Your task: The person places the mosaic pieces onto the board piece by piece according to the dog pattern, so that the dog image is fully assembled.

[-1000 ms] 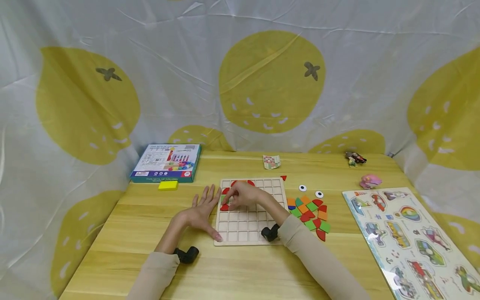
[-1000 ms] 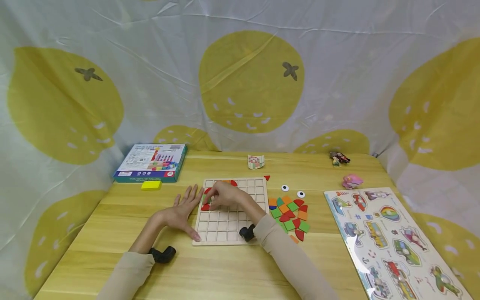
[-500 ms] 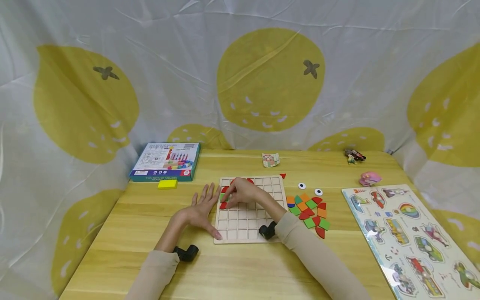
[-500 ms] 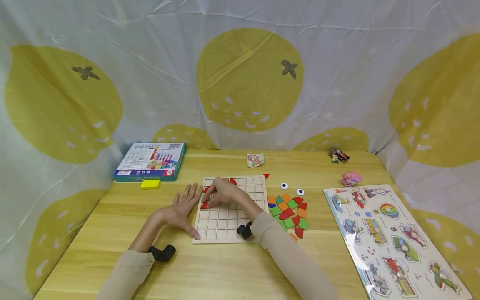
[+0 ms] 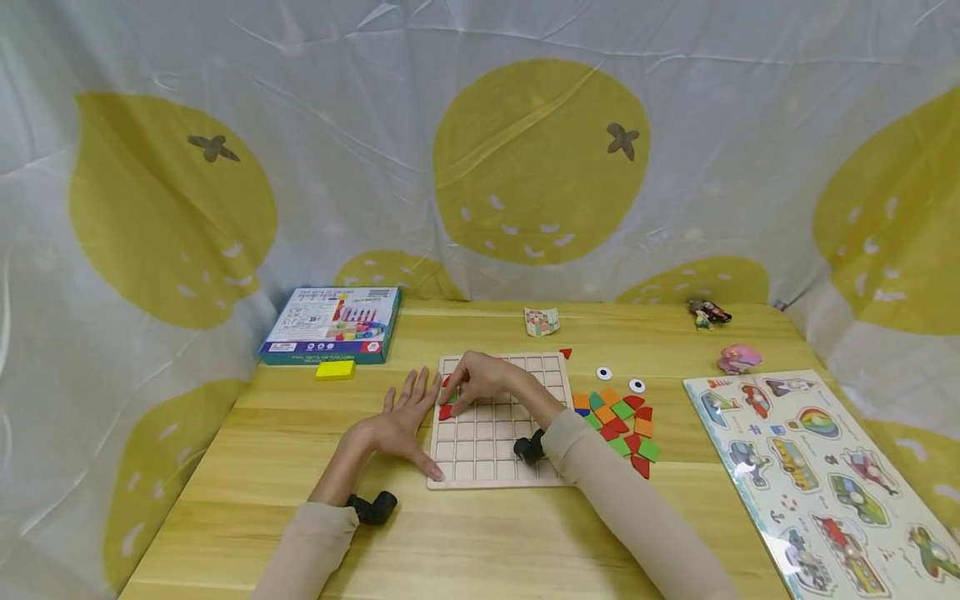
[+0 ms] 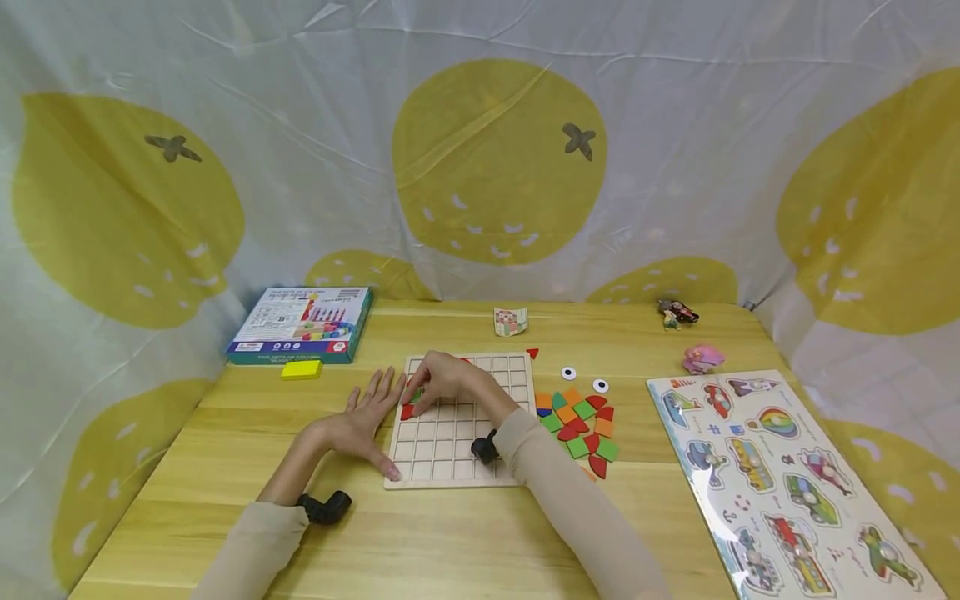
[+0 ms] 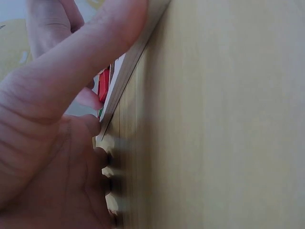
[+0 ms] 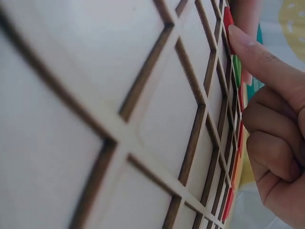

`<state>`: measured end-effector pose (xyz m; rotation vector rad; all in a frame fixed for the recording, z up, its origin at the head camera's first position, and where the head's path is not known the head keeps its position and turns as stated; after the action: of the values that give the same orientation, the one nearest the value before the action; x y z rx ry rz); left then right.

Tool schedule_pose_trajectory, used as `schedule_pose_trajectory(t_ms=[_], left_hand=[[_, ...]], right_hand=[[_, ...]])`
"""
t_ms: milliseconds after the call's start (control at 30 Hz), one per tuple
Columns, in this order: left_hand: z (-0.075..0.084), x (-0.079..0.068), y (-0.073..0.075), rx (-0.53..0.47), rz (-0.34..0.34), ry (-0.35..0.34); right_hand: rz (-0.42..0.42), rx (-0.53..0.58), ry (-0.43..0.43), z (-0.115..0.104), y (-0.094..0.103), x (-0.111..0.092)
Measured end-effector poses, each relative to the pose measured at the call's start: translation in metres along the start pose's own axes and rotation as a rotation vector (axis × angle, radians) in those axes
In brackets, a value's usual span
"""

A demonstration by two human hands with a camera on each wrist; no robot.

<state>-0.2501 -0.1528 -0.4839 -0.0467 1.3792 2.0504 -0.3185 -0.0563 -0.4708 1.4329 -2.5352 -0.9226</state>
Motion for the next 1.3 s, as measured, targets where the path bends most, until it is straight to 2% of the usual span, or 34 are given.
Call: schedule_pose_trajectory(t_ms=[333,500,600,700,800,933,1067,1167,1300], left_hand=[[0.001,0.001,-0.001,-0.007,-0.001,0.006],[0.002,0.001,-0.001,-0.002,-0.006,0.004],[0.002,0.001,0.000,-0.007,-0.002,0.010],[0.000,0.000,0.000,-0.004,0.003,0.018],[0.000,0.000,-0.001,0.002,0.007,0.020],[0.000,0.000,-0.002,-0.002,0.008,0.016],[-0.001,-0.001,-0.003,-0.005,0.005,0.021],[-0.001,-0.001,-0.003,-0.006,0.005,0.024],[-0.002,0.000,-0.002,-0.006,0.008,0.016]], right_hand=[[0.001,0.015,-0.015,-0.001,-0.002,0.001],[-0.013,-0.036,-0.024,-0.001,-0.001,-0.007],[0.030,-0.071,0.006,-0.003,0.009,-0.018],[0.126,-0.084,0.019,0.000,0.032,-0.043],[0.238,-0.076,-0.028,0.017,0.062,-0.084],[0.386,-0.085,-0.150,0.055,0.096,-0.153],[0.473,-0.075,-0.246,0.096,0.113,-0.205],[0.501,-0.032,-0.285,0.118,0.117,-0.223],[0.497,0.010,-0.311,0.133,0.119,-0.225]])
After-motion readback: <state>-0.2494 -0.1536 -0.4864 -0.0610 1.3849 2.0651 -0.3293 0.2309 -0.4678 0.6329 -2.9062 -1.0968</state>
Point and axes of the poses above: each hand's wrist, its own x-axis towards the middle knuckle, its own y-axis out of the back of the hand, z = x × y, the point moved 8 cm from there along x, towards the middle knuckle, and after that the axes turned 2 degrees about -y, right-handed, at the moved point
